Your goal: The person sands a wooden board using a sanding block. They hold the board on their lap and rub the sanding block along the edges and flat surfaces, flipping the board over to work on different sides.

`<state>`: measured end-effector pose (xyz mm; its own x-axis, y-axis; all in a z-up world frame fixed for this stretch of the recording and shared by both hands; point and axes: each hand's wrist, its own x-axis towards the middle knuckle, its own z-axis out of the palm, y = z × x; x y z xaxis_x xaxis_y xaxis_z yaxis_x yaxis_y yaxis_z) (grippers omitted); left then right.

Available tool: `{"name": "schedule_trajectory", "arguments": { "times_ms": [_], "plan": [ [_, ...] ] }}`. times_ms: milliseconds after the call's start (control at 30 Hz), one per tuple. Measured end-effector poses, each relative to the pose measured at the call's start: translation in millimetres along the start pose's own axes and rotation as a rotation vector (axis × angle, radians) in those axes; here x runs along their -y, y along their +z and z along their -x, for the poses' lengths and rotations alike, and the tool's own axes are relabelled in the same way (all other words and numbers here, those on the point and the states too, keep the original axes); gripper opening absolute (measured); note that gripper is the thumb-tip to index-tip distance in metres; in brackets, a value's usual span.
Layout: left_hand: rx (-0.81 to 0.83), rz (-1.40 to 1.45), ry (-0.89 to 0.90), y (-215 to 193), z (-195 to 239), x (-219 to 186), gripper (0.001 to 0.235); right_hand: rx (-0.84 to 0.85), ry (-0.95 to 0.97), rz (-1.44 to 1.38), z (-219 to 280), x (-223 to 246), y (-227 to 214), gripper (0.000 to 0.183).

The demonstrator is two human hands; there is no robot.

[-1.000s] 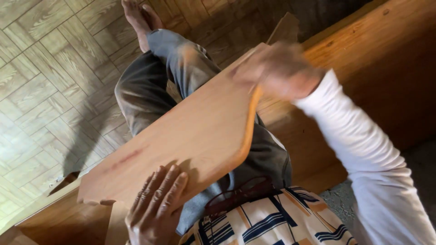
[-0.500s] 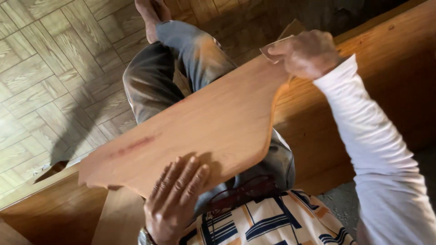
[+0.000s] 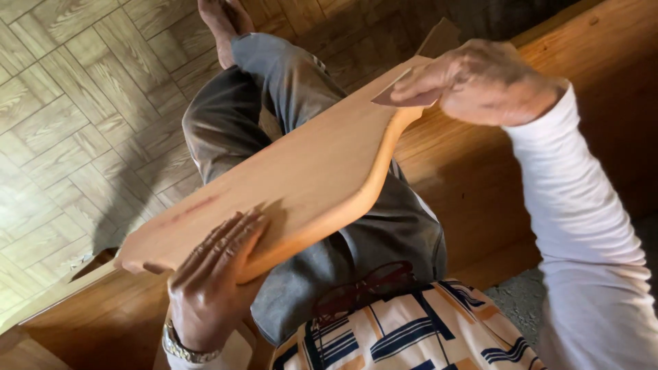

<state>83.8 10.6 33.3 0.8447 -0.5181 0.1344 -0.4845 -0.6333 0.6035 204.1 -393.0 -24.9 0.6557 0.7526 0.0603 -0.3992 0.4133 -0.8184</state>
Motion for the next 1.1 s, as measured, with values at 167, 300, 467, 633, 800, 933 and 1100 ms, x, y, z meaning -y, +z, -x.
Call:
{"name": "schedule_trajectory", "arguments": {
  "times_ms": [167, 300, 467, 633, 800, 933, 1100],
  "plan": [
    [0.031, -0.114, -0.028, -9.3, -7.0, 10.7, 0.048, 0.019, 0.103, 1.329, -24.9, 19.9, 42.1, 0.073],
    [0.027, -0.147, -0.038, -10.8, -11.7, 13.7, 0.040, 0.080, -0.050, 1.425, -40.4, 11.2, 58.1, 0.060],
    [0.024, -0.128, 0.006, -7.8, -12.1, 19.2, 0.045, -0.163, 0.619, 1.604, -27.3, 21.0, 23.0, 0.073],
    [-0.022, -0.100, 0.020, -15.2, -21.3, 32.0, 0.042, -0.295, 0.318, 1.863, 38.6, 7.4, -40.8, 0.055],
    [-0.070, -0.178, -0.045, -18.5, -38.2, 27.8, 0.047, -0.659, -0.028, 1.491, 44.5, 19.5, 7.6, 0.057],
    [-0.043, -0.244, 0.008, -2.8, -52.7, -14.9, 0.049, -0.700, -0.229, 0.967, 18.7, 11.1, 51.2, 0.050],
    [-0.064, -0.250, -0.100, 28.3, -58.2, -53.3, 0.049, -0.296, -0.250, 1.124, -15.4, 30.6, 62.0, 0.035]
  ]
}}
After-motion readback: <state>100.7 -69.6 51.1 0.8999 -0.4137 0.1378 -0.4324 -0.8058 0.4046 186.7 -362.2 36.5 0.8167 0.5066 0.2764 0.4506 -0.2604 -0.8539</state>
